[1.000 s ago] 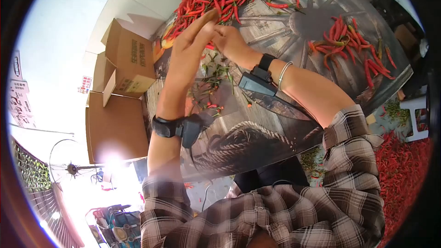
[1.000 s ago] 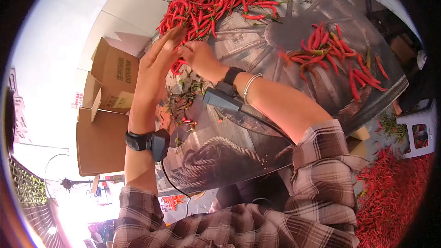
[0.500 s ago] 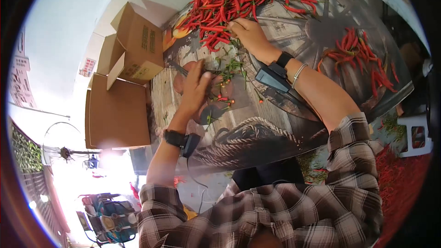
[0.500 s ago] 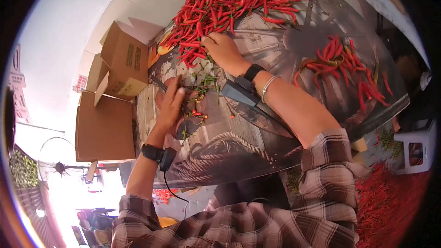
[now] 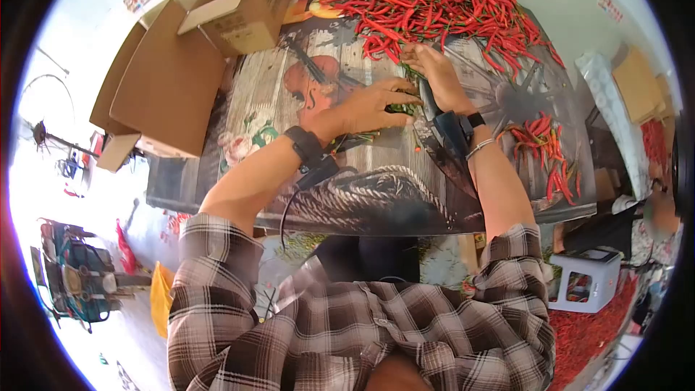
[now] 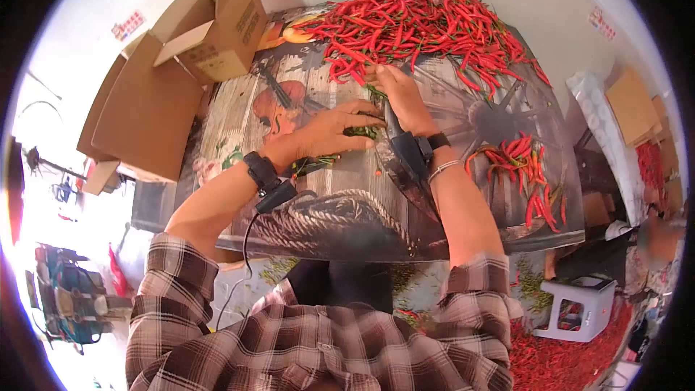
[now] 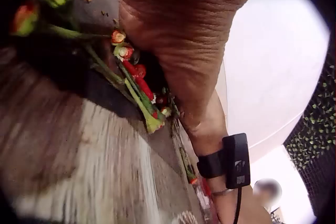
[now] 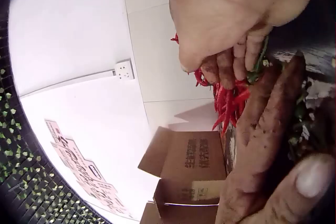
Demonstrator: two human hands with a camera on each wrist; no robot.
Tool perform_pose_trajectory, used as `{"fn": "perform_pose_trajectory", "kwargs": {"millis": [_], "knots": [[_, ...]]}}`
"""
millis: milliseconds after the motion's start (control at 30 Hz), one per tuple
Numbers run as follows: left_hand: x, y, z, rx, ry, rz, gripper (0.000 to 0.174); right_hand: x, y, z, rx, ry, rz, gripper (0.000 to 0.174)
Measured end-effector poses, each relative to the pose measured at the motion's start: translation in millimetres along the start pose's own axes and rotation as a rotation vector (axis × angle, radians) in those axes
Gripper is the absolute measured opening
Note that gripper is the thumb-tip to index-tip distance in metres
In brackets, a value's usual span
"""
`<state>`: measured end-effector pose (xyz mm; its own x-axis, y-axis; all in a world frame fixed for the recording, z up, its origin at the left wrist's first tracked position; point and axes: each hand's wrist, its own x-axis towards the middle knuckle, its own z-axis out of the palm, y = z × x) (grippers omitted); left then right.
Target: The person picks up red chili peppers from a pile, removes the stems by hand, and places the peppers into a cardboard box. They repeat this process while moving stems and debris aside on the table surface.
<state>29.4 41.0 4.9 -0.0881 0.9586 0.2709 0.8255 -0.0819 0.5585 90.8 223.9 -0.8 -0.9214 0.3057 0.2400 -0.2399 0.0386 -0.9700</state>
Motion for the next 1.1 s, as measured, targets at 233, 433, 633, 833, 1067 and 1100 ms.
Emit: {"fn": "perform_pose_trajectory", "kwargs": {"millis": [233, 433, 633, 833, 1067, 1100], "knots": [[-51.3, 9.6, 2.0, -0.191, -0.033, 0.034, 0.036, -45.7, -7.4, 39.7, -0.102, -0.010, -0.029, 0.041], [-98.1, 30.7, -6.0, -0.167, -0.011, 0.040, 0.033, -80.8, -8.0, 87.6, 0.002, -0.020, -0.034, 0.038], [-152.0, 61.3, -29.1, -0.257, 0.115, -0.103, 0.036, -102.9, -20.6, 114.8, 0.119, 0.002, -0.021, 0.037], [-223.2, 77.3, -33.2, 0.049, 0.285, -0.299, 0.059, -141.7, -26.7, 56.2, -0.433, 0.263, -0.097, 0.038], [-226.4, 91.8, -2.1, 0.158, 0.398, -0.506, 0.072, -144.3, -27.0, 84.6, -0.729, 0.141, -0.097, 0.038], [-223.3, 93.4, -1.0, 0.164, 0.397, -0.496, 0.074, -140.4, -26.9, 95.1, -0.702, 0.077, -0.114, 0.038]]}}
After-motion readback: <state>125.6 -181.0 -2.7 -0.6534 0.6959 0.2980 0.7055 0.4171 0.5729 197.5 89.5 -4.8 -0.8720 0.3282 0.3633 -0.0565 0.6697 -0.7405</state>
